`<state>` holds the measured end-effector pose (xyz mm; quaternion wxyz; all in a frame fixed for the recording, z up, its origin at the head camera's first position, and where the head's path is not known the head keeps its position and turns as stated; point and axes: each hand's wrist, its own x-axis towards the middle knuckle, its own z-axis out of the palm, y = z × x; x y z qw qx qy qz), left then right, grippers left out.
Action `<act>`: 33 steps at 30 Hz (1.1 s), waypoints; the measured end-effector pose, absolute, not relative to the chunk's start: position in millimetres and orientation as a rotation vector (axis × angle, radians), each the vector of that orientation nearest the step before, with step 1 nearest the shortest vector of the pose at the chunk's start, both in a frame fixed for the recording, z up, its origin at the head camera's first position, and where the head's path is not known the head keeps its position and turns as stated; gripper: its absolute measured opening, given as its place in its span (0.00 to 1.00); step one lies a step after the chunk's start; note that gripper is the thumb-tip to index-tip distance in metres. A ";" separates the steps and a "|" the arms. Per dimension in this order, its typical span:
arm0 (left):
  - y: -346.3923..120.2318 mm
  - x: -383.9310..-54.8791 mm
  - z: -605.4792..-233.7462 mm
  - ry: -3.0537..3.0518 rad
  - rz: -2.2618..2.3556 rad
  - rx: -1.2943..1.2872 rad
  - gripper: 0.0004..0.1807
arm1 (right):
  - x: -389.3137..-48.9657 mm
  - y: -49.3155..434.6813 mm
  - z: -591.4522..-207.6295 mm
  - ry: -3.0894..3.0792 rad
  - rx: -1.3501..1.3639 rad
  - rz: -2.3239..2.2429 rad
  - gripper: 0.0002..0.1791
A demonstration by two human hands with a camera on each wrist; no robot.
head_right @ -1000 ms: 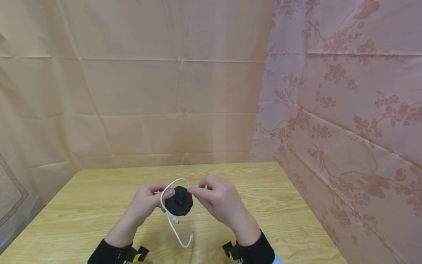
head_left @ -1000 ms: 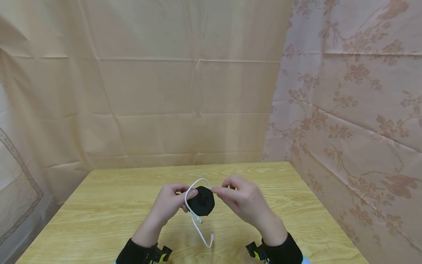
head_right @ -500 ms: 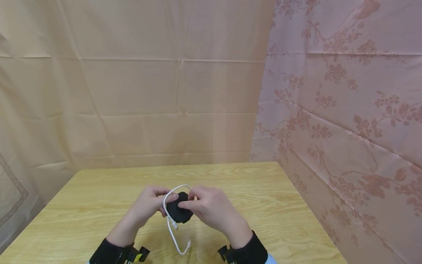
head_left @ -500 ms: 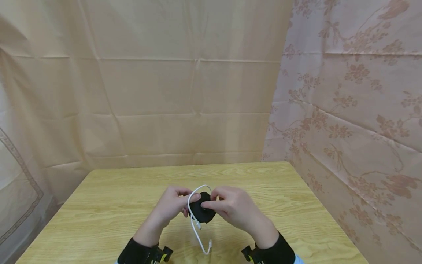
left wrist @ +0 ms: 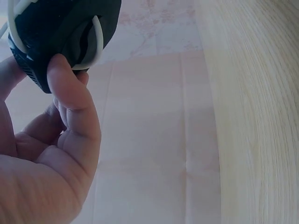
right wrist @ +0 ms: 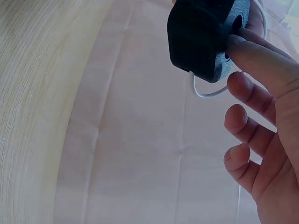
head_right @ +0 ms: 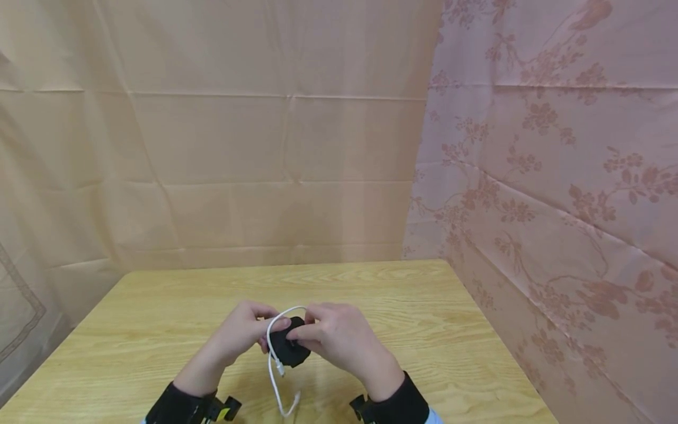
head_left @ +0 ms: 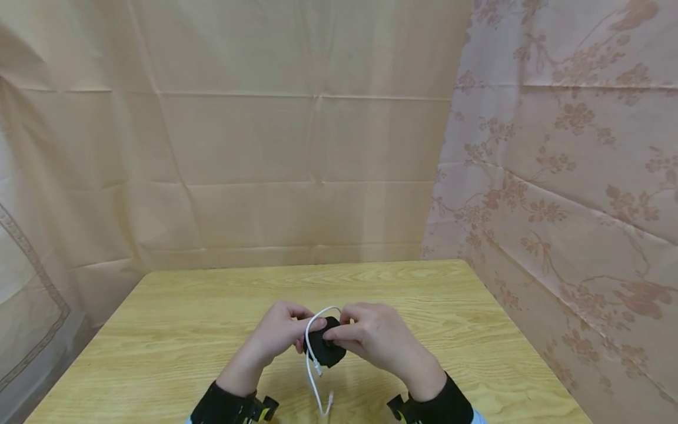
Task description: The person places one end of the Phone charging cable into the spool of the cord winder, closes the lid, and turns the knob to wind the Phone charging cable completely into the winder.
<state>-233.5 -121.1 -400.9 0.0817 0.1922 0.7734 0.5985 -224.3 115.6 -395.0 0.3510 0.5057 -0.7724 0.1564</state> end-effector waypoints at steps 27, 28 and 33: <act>-119.0 -240.6 -406.0 2.414 1.949 0.691 0.15 | -234.3 97.8 -416.5 -2.095 0.903 0.555 0.11; -119.1 -241.1 -406.4 2.429 1.945 0.683 0.15 | -234.5 96.3 -417.9 -2.115 0.883 0.558 0.11; -117.2 -240.2 -404.1 2.494 1.946 0.671 0.14 | -234.5 90.0 -417.3 -2.115 0.793 0.559 0.12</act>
